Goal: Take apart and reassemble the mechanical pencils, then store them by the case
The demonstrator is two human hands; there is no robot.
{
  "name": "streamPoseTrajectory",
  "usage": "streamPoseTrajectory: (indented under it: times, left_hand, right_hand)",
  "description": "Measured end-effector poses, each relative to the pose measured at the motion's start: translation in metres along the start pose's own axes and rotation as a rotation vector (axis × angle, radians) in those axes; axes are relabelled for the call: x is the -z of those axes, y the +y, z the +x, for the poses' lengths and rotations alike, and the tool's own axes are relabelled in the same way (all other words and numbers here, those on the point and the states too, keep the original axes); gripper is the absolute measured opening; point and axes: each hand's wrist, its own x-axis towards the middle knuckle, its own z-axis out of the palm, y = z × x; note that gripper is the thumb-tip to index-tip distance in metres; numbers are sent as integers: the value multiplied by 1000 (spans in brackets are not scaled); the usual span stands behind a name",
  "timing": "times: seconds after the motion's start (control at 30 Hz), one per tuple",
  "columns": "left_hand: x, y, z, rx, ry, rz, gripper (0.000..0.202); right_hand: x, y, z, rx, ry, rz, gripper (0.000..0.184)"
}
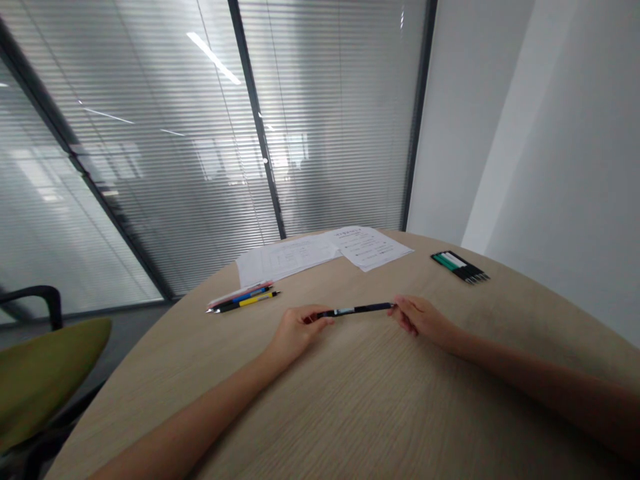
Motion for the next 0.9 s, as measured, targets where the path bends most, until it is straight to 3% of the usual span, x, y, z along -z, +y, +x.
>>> streamPoseTrajectory:
  times: [0.17,0.53,0.7,0.9]
  left_hand:
    - [0,-9,6,117,-64,-172,28]
    - [0,-8,7,180,-79,-281,33]
    - [0,-10,7,172,-105,-302,33]
    - [-1,-8,6,188,-107,-323,31]
  right_hand:
    - [-2,0,3,152,27,106,31]
    - [2,-3,-1,73,62,-18,15]
    - [3,-3,-2,103,22,-171,32]
    - [1,0,0,35,-19,-49,38]
